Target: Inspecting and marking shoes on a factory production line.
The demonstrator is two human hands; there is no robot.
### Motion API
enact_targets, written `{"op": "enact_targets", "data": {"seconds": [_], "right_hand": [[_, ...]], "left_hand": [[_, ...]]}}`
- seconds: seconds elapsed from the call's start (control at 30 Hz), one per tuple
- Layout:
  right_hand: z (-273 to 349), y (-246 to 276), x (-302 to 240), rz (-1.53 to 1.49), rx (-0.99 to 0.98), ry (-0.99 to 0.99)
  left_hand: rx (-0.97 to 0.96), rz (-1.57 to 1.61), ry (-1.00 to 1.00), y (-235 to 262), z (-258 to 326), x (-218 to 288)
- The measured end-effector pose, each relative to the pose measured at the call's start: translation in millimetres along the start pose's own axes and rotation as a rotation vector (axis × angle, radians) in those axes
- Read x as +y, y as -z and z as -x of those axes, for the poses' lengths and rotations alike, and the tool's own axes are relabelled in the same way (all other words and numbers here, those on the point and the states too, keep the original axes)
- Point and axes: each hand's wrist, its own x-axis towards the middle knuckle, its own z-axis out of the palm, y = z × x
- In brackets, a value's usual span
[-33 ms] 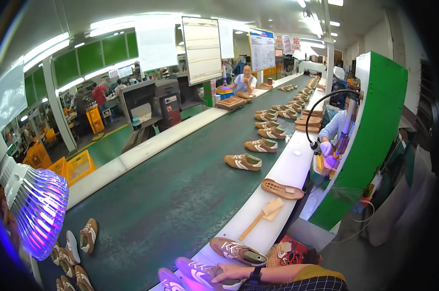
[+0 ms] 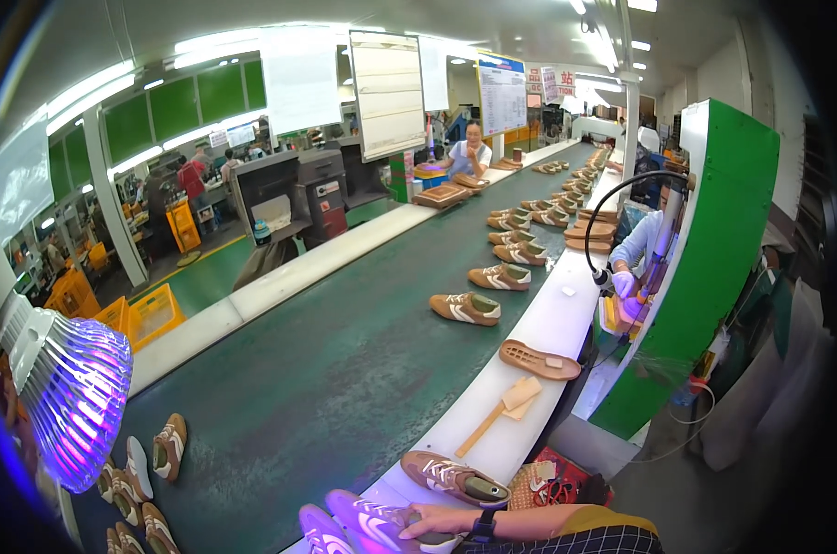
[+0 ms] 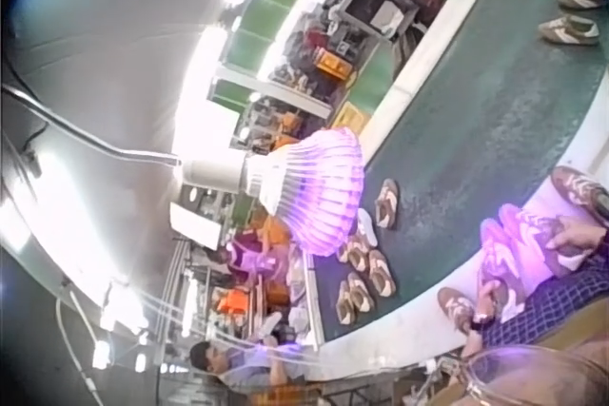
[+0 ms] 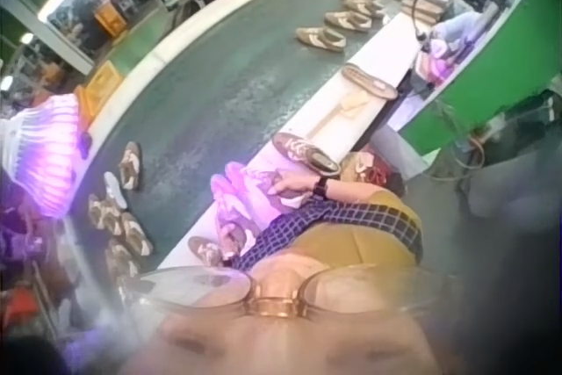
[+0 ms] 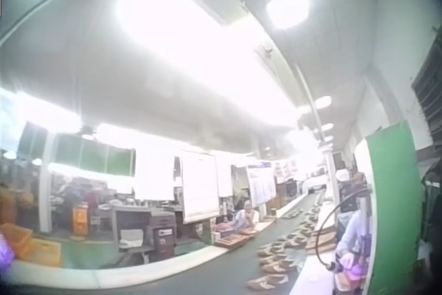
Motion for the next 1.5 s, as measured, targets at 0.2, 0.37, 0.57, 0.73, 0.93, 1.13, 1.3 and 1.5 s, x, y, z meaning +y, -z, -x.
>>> {"op": "enact_targets", "data": {"seconds": [0.2,0.37,0.57,0.73,0.93,1.13,1.3,1.5], "right_hand": [[-17.8,-29.9,-51.9,-0.523,-0.292,0.148],[-24.8,-42.2,-69.2,-0.873,-0.515,0.263],[-7.2,-34.5,-43.6,-0.828,-0.479,0.046],[22.6,-52.7,-83.9,-0.793,-0.259,0.009],[55.3,-50.3,-160.5,-0.389,-0.181,0.095],[-9.0,-47.6,-102.7,-0.83,-0.283,0.225],[-20.3,-38.5,-67.5,-0.933,-0.471,0.017],[-17.9,-22.4,-56.5,-0.926,-0.499,0.023]], "left_hand": [[-0.211,0.135,0.171,-33.2,-41.4,-24.7],[-0.172,0.433,0.178,-20.4,-17.9,-50.1],[-0.057,0.84,-0.091,29.8,37.4,-35.5],[-0.143,0.866,-0.226,-8.9,136.7,83.7],[-0.373,0.778,-0.346,-2.8,135.7,89.0],[-0.402,0.769,-0.313,0.9,117.2,70.8],[-0.442,0.723,-0.276,4.3,115.3,75.6],[-0.425,0.685,-0.185,2.3,110.3,80.0]]}}
